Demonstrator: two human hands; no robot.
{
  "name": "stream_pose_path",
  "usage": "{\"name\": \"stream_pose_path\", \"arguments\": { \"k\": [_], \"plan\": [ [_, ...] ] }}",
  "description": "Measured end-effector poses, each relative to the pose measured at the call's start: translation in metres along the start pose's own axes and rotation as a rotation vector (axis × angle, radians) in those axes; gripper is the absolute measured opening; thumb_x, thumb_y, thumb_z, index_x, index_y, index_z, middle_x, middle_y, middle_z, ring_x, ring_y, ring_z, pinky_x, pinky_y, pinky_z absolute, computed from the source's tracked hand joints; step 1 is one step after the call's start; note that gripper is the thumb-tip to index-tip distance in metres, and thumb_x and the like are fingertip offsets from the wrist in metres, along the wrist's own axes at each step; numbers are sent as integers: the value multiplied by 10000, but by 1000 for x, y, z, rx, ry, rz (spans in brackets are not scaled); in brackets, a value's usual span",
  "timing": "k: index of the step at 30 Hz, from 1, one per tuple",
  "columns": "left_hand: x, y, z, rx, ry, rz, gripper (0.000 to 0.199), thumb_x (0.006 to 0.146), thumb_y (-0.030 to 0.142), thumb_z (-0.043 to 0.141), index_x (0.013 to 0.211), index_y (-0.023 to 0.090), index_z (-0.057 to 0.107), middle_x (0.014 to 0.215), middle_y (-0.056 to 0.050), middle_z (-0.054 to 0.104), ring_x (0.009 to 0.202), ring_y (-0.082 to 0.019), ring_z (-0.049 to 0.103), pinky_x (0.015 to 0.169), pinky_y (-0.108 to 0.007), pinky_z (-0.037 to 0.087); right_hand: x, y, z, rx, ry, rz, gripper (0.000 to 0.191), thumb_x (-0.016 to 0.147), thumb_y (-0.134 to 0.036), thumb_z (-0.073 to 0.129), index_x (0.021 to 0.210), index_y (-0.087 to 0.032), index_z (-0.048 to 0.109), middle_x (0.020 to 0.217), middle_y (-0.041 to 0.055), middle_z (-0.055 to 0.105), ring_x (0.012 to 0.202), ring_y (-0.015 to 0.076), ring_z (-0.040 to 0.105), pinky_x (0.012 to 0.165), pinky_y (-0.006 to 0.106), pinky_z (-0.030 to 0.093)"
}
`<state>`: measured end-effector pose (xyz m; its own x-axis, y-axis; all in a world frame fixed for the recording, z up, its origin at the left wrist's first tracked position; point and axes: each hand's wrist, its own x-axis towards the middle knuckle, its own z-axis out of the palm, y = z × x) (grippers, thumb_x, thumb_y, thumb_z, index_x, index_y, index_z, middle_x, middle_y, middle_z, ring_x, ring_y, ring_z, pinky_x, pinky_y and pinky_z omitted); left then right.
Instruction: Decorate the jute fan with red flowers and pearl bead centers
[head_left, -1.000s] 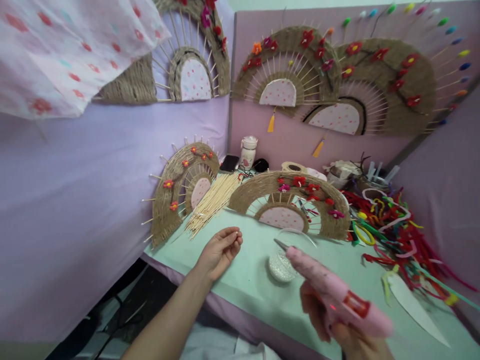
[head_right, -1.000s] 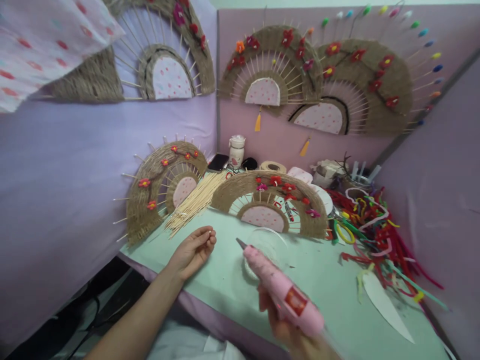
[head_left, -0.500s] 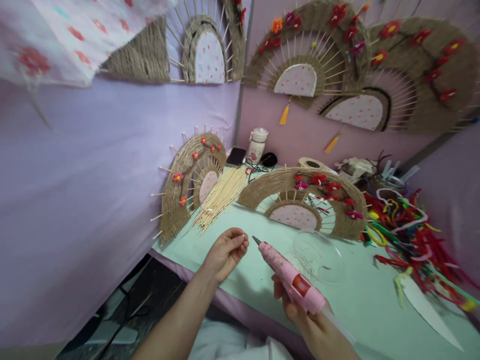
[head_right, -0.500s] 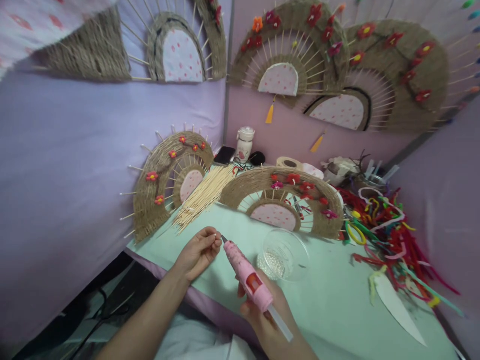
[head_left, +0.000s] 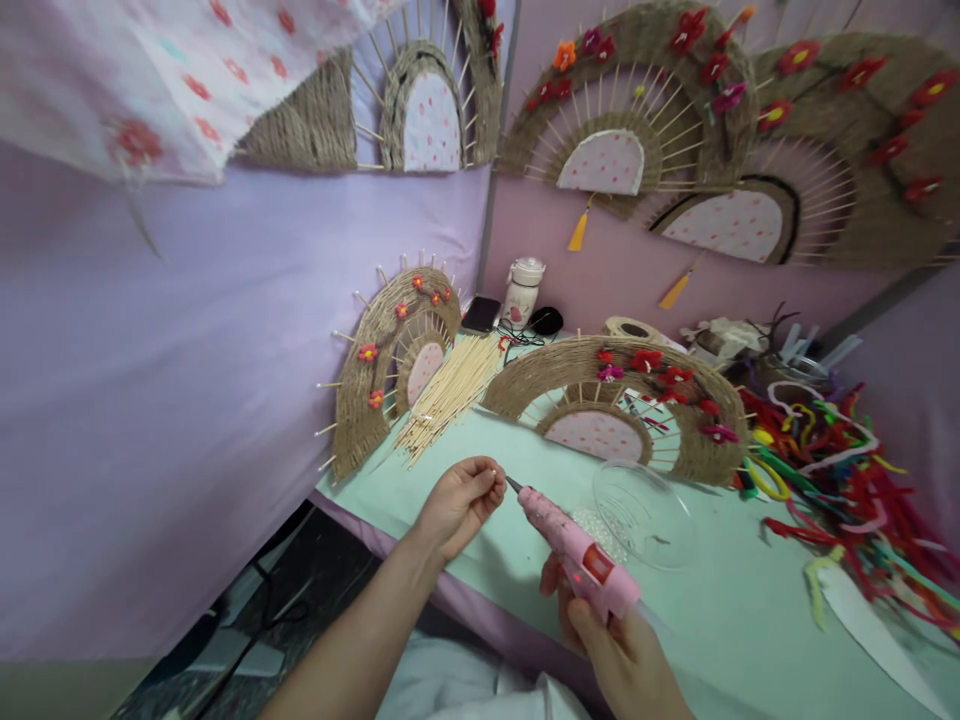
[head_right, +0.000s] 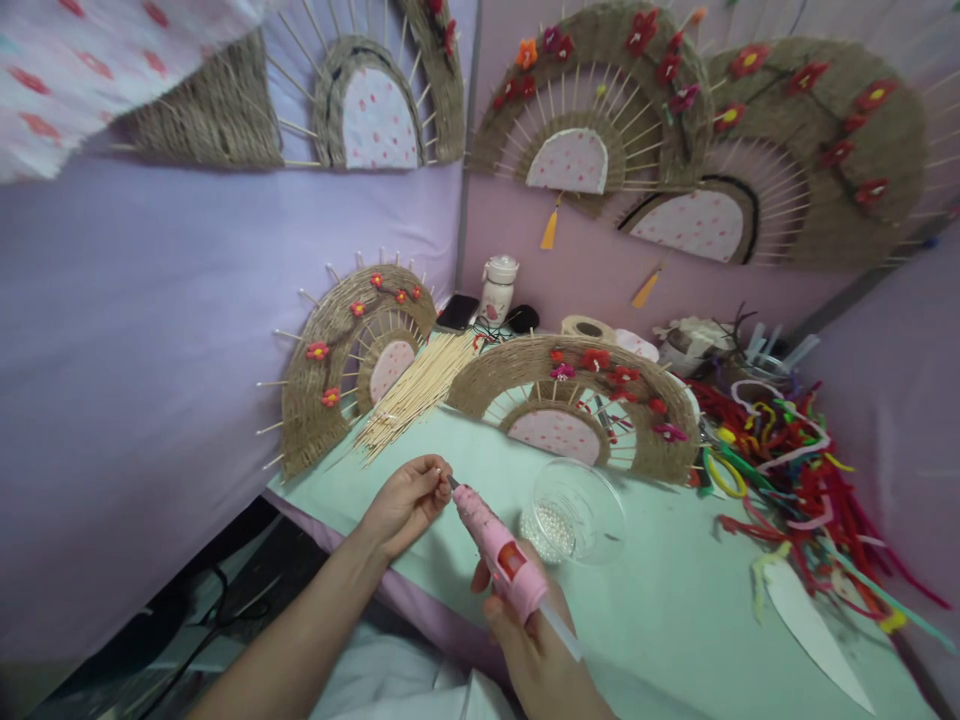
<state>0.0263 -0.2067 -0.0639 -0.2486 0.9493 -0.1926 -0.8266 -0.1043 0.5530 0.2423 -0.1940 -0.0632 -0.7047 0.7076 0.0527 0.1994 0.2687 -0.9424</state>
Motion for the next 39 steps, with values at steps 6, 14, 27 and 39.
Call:
{"name": "stream_pose_path", "arguments": {
  "k": [6, 14, 27, 39],
  "plan": [
    [0, -1, 3, 49, 20, 15, 281, 581, 226, 872, 703, 89, 658, 670, -13, 639, 578, -40, 574, 598, -124, 473, 0, 2, 5, -8, 20, -35, 395, 947, -528, 396, 974, -188, 595, 623, -13, 462, 530, 144, 440, 487, 249, 374],
    [-1, -3, 6, 158, 36, 94, 260, 607, 272, 854, 676, 94, 678, 643, -24, 633, 588, -67, 554, 610, -175, 450, 1, -4, 12, -14, 104, 24, 486, 912, -621, 385, 914, -184, 596, 566, -21, 448, 496, 148, 422, 474, 266, 344],
    [-2, -3, 7, 189, 47, 116, 278, 571, 296, 862, 663, 99, 689, 641, -32, 643, 581, -85, 558, 611, -204, 430, 2, -2, 15, 61, 77, -17, 547, 926, -610, 350, 1156, -162, 564, 545, -26, 484, 481, 152, 425, 477, 273, 321],
    [-3, -4, 6, 197, 46, 111, 273, 568, 291, 861, 660, 100, 688, 641, -33, 644, 582, -87, 561, 614, -206, 430, 1, 4, 15, 9, 104, -23, 525, 939, -587, 342, 1135, -176, 604, 585, -4, 503, 509, 166, 482, 485, 273, 399]
  ]
}}
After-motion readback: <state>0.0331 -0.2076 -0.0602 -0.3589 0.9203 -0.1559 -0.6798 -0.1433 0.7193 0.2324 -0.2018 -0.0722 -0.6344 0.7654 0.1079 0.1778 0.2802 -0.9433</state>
